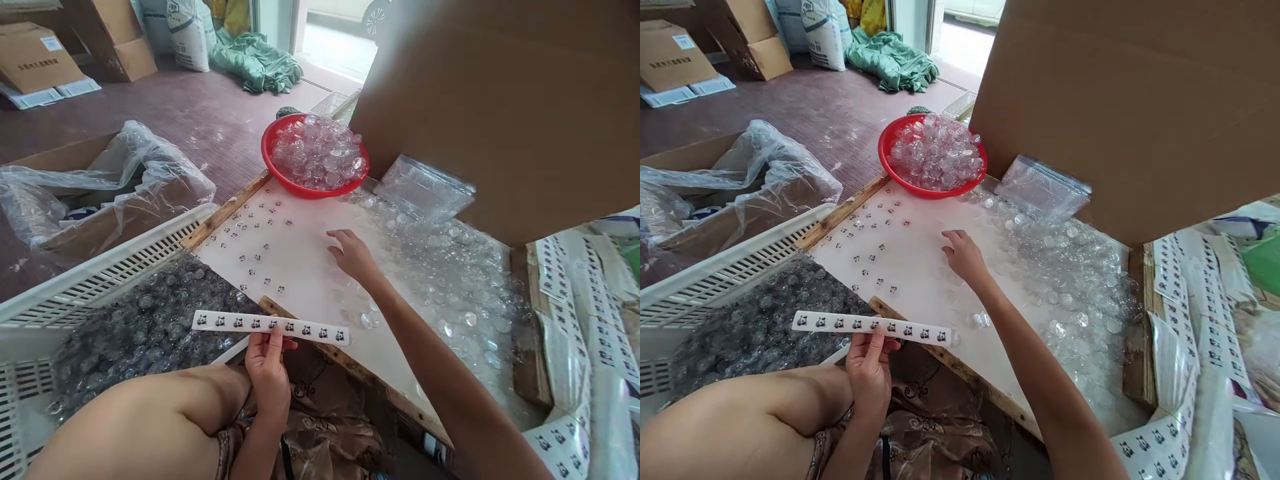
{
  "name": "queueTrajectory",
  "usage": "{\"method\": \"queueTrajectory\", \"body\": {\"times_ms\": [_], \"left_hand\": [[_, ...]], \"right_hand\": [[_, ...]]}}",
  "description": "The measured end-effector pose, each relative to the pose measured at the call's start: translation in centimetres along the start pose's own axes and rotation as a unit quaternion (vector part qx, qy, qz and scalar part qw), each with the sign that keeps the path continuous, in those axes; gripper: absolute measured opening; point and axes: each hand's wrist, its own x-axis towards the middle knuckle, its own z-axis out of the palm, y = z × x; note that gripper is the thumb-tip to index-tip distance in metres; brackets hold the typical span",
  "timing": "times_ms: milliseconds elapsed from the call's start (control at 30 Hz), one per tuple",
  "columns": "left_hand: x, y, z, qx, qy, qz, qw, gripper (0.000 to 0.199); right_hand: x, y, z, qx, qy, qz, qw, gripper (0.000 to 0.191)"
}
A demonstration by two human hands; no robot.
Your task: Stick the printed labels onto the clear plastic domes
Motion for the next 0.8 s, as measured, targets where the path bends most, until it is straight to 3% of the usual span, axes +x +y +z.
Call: {"method": "queueTrajectory", "body": {"times_ms": [167, 267, 433, 633, 700, 800], "left_hand": [[0.1, -0.2, -0.1, 0.006, 0.010, 0.000, 1.000, 0.035], [0.2, -0.4, -0.3, 0.014, 0.010, 0.002, 1.000, 0.034], [0.2, -0.6, -0.4, 0.019, 0.005, 0.001, 1.000, 0.033], [0.0, -0.2, 0.0, 0.007, -0.011, 0.002, 1.000, 0.031], [-0.1, -0.1, -0.1, 0.008, -0.013, 0.010, 1.000, 0.030], [-0.1, 0.0, -0.3, 0.005, -0.007, 0.023, 1.000, 0.027]], "right_hand": [[2.9, -0.5, 1.6, -0.059, -0.036, 0.021, 0.997, 0.050], [2.5, -1.5, 2.5, -0.074, -0.045, 0.010, 0.996, 0.047], [-1.9, -2.3, 2.3, -0.011, -0.071, -0.077, 0.994, 0.036], [-6.5, -3.6, -1.4, 0.128, -0.024, -0.079, 0.988, 0.018], [-8.1, -4.7, -2.7, 0.170, -0.049, -0.071, 0.982, 0.017], [-10.7, -6.2, -4.1, 0.209, -0.132, -0.069, 0.967, 0.022]]}}
